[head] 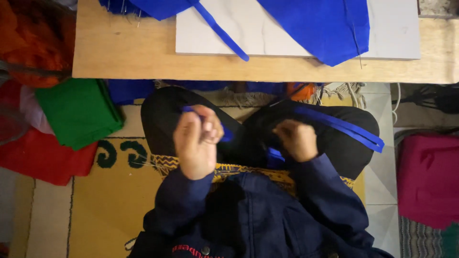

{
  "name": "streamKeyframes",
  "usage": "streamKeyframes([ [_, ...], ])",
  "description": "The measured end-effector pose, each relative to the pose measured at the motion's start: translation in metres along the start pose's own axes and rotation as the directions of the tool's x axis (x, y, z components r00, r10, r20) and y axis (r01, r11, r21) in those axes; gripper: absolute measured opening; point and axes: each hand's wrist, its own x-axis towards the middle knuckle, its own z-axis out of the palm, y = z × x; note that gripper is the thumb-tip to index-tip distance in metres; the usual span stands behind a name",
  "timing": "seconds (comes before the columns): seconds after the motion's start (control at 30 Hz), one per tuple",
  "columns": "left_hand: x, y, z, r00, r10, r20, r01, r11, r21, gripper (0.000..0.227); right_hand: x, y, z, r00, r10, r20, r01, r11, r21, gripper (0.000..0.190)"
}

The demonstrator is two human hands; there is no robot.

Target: Tying and manipulating blue ribbons to prepare them for assembly with fabric cutouts

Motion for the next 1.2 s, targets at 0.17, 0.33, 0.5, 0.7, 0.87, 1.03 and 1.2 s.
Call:
streamKeyframes([
  [0.17, -0.017, -0.036, 0.003, 0.968, -0.241, 0.070, 0.249, 0.960, -0.127, 0.024, -0.004, -0.028, -0.076, 0.995, 0.005, -0.096, 0.063, 0.720, 0.691, 0.009],
  [0.33, -0.039, -0.075, 0.007, 0.792, -0.602, 0.103, 0.610, 0.774, -0.170, 0.025, -0.003, -0.041, -0.102, 0.958, -0.020, -0.285, 0.248, 0.552, 0.796, 0.006],
  [0.5, -0.045, -0.103, 0.009, 0.763, -0.638, 0.102, 0.642, 0.732, -0.228, 0.027, -0.023, -0.045, -0.110, 0.909, -0.233, -0.346, 0.417, 0.546, 0.727, 0.008],
  [0.7, -0.031, -0.076, 0.022, 0.818, -0.549, 0.171, 0.574, 0.796, -0.193, 0.027, -0.044, -0.059, -0.114, 0.853, -0.427, -0.300, 0.518, 0.617, 0.592, 0.003],
  [0.87, -0.020, -0.082, 0.008, 0.902, -0.411, 0.135, 0.414, 0.910, 0.004, 0.030, -0.056, -0.029, -0.098, 0.856, -0.454, -0.249, 0.513, 0.678, 0.527, 0.006],
  [1.03, -0.004, -0.041, 0.009, 0.953, -0.240, 0.183, 0.185, 0.944, 0.275, 0.029, -0.071, -0.031, -0.108, 0.927, -0.368, -0.072, 0.362, 0.828, 0.429, 0.019],
  [1.2, 0.001, -0.017, 0.013, 0.973, -0.122, 0.194, 0.057, 0.949, 0.310, 0.031, -0.073, -0.023, -0.096, 0.925, -0.367, -0.099, 0.379, 0.867, 0.325, 0.014],
])
